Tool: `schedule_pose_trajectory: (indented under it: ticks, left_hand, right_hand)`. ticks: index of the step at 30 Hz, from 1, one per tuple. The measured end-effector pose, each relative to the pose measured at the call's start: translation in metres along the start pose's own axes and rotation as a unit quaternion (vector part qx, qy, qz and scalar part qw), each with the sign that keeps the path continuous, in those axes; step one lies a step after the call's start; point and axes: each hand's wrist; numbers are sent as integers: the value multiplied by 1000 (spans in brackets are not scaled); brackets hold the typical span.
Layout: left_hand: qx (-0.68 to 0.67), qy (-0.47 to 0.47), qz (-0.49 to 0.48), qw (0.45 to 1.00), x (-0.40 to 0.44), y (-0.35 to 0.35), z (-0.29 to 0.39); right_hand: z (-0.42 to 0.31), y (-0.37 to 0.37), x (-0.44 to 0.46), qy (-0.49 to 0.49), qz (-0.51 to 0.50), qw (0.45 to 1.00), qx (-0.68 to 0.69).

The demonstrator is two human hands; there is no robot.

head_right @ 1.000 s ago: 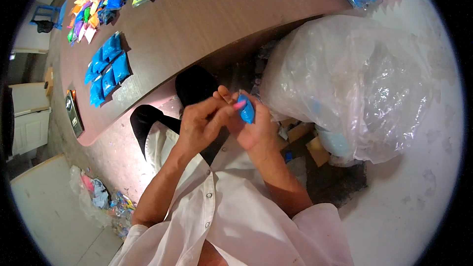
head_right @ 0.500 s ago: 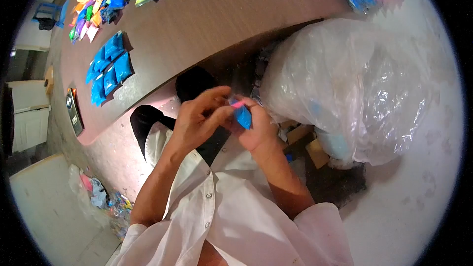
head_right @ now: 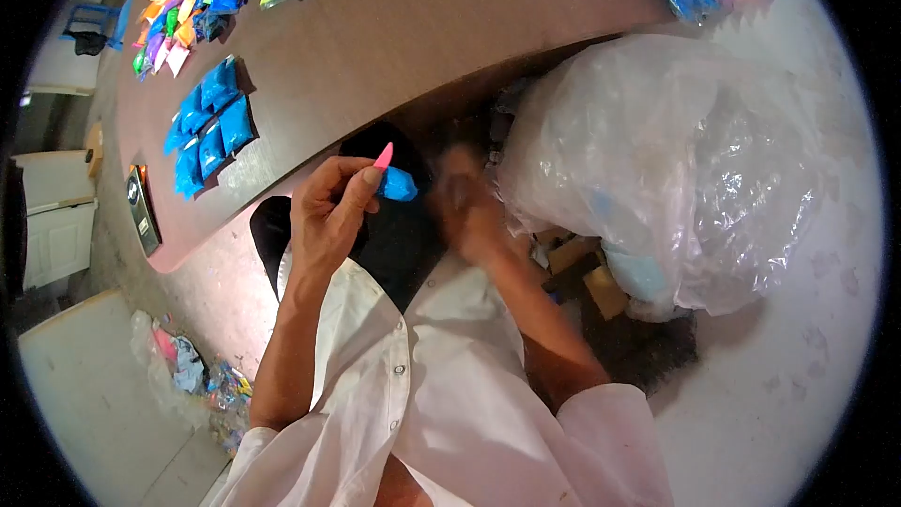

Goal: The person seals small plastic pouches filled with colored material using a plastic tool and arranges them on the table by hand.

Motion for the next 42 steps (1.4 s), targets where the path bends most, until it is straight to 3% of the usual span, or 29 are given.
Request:
schedule_pose_trajectory:
  ticks: [1, 2, 3, 5, 6, 9, 11, 12, 14, 15, 16, 17, 18, 20, 22, 24, 25, 27, 28, 31, 32, 34, 37, 42]
  left_hand:
    - [-16, -8, 19, 1000, 0, 0, -3]
    - [-16, -7, 17, 1000, -4, 4, -3]
    - [13, -7, 31, 999, -6, 9, 2]
    - [63, -14, 54, 996, -14, 18, 7]
    - [62, -18, 59, 996, -13, 19, 4]
    - [25, -15, 73, 997, -17, 16, -2]
    - [14, -11, 80, 997, -20, 14, -1]
    - [15, -13, 80, 997, -20, 14, 0]
    - [41, -53, 84, 994, -21, 18, 1]
    - [40, -64, 92, 993, -18, 22, 5]
    - [40, -47, 100, 993, -18, 27, 10]
    - [46, -17, 91, 995, -26, 33, 13]
    - [47, -21, 86, 995, -27, 34, 8]
    - [-18, -15, 67, 997, -21, 31, -7]
    - [-37, 30, 55, 997, -28, 23, -4]
    - [-104, 60, 1, 993, -31, 16, -4]
    - [-103, 78, -23, 991, -32, 16, -5]
    - [-125, 76, -43, 988, -34, 15, -9]
    - [-144, 75, -59, 985, -34, 17, -10]
    - [-145, 70, -26, 987, -34, 30, -15]
    - [-149, 60, 6, 987, -32, 34, -18]
    - [-132, 55, 22, 989, -30, 41, -23]
    - [-168, 42, 10, 985, -35, 39, -22]
    - [-55, -76, -3, 996, -51, 19, -25]
  right_hand:
    - [-16, -1, -5, 151, -103, 970, -162]
    - [18, -1, -7, 150, -103, 970, -162]
    - [87, 5, -1, 30, -209, 959, -191]
    - [120, 35, -19, -173, -271, 929, -184]
    - [104, 64, -11, -236, -223, 931, -169]
    - [-11, 60, 2, 28, -42, 980, -190]
    - [-81, 53, 17, 76, -146, 981, -106]
    - [-76, 48, 9, 78, -145, 981, -105]
    - [-50, 23, -13, 190, -133, 956, -181]
    - [-28, 26, -15, 106, -85, 969, -206]
    - [-15, 41, 4, -103, -157, 971, -151]
    - [-8, 58, 5, -326, -220, 916, -81]
    - [46, 62, -13, -150, -327, 888, -286]
    - [16, 70, -21, -52, -185, 950, -247]
    - [-62, 72, 0, -6, -37, 998, -52]
    - [-123, 68, 10, 57, 41, 998, 7]
    - [-137, 61, 15, 57, 43, 997, 3]
    - [-154, 51, 19, 183, 66, 981, 27]
    - [-155, 48, 18, 184, 65, 980, 23]
    - [-147, 33, 12, -9, 32, 988, 151]
    - [-145, 33, 10, -8, 30, 989, 146]
    - [-155, 36, 13, -164, 90, 910, 371]
    - [-153, 29, 16, -177, 96, 886, 418]
    - [-171, 16, 17, -167, 126, 835, 509]
Point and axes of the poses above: each hand's wrist, its own x-axis towards the middle knuckle, its own y-axis out of the back of the hand, z = x × y, and after that the axes turned 13 degrees about y, right-handed
